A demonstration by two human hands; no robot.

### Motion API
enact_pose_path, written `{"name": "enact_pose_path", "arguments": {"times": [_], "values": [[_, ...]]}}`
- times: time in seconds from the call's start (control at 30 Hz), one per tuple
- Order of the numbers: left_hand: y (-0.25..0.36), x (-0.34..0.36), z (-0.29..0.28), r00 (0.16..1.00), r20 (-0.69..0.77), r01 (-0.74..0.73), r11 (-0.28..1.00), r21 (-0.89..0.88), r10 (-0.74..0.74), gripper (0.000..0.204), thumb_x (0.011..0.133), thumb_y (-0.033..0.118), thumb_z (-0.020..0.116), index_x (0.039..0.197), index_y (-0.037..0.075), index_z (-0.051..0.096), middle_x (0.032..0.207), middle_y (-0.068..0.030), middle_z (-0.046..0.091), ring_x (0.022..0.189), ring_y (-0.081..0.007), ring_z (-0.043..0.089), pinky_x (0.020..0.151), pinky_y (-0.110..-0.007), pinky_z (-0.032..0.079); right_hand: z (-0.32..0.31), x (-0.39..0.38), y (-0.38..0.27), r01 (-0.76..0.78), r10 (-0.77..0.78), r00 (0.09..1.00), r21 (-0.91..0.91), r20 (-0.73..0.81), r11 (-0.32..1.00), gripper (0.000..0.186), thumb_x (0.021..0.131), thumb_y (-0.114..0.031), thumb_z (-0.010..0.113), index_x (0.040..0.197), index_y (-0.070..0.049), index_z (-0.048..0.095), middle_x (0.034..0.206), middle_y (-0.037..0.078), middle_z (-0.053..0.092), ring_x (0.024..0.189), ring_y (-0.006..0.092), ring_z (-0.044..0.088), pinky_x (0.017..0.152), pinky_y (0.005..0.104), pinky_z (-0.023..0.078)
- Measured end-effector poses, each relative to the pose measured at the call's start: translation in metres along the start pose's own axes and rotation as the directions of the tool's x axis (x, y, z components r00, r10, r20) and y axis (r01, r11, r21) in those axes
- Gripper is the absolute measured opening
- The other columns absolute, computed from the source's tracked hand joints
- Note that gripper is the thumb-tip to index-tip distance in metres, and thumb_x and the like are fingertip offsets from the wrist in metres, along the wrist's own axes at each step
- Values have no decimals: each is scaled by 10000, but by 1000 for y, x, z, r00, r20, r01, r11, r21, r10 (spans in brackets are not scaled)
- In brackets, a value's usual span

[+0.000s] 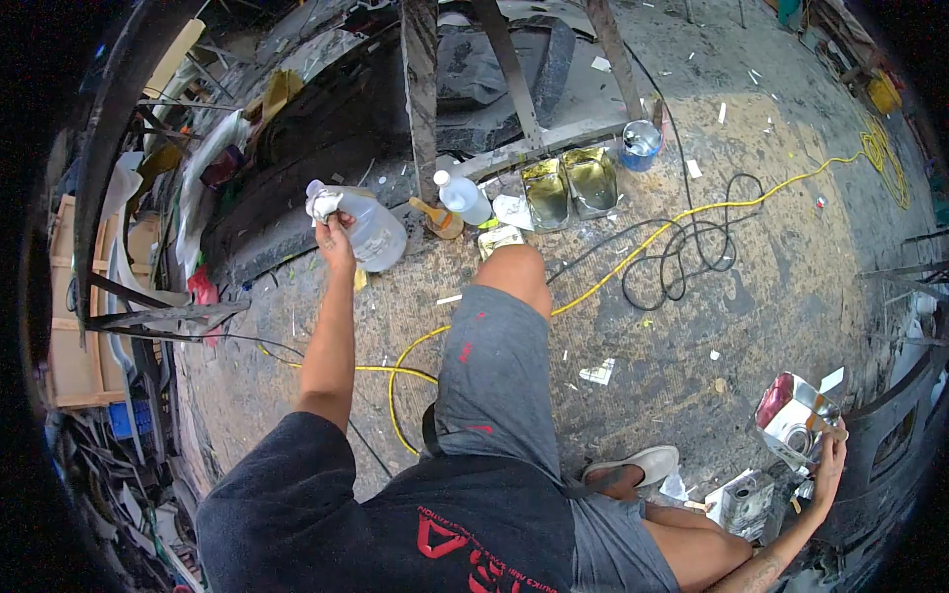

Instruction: The person prepares a paint mixture by pouring liquids from a white jug and a metal can into a container, stirring the contents with a brush, and then applying the blue mixture to a textured mold on a table.

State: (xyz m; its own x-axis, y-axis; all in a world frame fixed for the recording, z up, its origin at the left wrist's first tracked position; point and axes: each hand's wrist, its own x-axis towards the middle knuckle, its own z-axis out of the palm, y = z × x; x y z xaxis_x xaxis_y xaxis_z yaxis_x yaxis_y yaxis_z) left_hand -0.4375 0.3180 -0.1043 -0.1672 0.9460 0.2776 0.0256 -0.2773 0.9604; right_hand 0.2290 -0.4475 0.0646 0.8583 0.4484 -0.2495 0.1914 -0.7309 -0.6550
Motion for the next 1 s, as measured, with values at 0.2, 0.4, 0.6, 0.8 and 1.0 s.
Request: {"name": "enact_pose_path", "arguments": {"times": [0.2, 0.4, 0.6, 0.8, 1.0], "values": [[-59, -47, -30, 991, 64, -134, 912, 387, 118, 167, 1005, 128, 515, 1070, -4, 594, 912, -64, 685, 825, -185, 637, 802, -328, 491, 14, -10, -21, -31, 31, 999, -1, 33, 1000, 558, 1010, -356, 536, 1448, -19, 456, 1338, 127, 552, 1242, 228, 497, 1071, 333, 338], [-47, -114, -28, 996, -90, 20, 908, 419, 19, 225, 952, 178, 631, 1084, -3, 614, 925, -47, 673, 855, -188, 614, 818, -334, 481, -2, -10, -5, -69, 70, 997, -25, 12, 997, 541, 1002, -350, 542, 1432, -27, 483, 1347, 109, 543, 1244, 222, 497, 1068, 338, 351], [-26, -146, 20, 835, 232, 357, 811, 464, -500, 275, 930, 199, 665, 1085, -16, 593, 1014, -133, 641, 950, -223, 596, 846, -364, 474, 11, -10, -37, -114, 116, 993, 82, -26, 990, 569, 988, -380, 560, 1446, -52, 476, 1430, 144, 505, 1314, 259, 462, 1031, 364, 405], [-64, -65, 102, 865, 337, -488, 779, 394, 371, 240, 950, 207, 616, 975, -30, 639, 774, -142, 632, 705, -304, 625, 681, -405, 498, 23, -1, -41, 74, -78, 996, -72, -46, 995, 485, 1018, -283, 538, 1392, 25, 504, 1413, 141, 525, 1320, 222, 465, 1120, 338, 319], [-59, -62, 143, 871, 484, -362, 775, 517, 84, 268, 980, 221, 578, 964, -34, 660, 790, -182, 685, 701, -289, 651, 676, -397, 496, 20, -24, -75, -4, -2, 996, -64, -92, 998, 481, 1006, -265, 568, 1400, 5, 511, 1306, 130, 592, 1223, 210, 536, 1063, 326, 378]]}}
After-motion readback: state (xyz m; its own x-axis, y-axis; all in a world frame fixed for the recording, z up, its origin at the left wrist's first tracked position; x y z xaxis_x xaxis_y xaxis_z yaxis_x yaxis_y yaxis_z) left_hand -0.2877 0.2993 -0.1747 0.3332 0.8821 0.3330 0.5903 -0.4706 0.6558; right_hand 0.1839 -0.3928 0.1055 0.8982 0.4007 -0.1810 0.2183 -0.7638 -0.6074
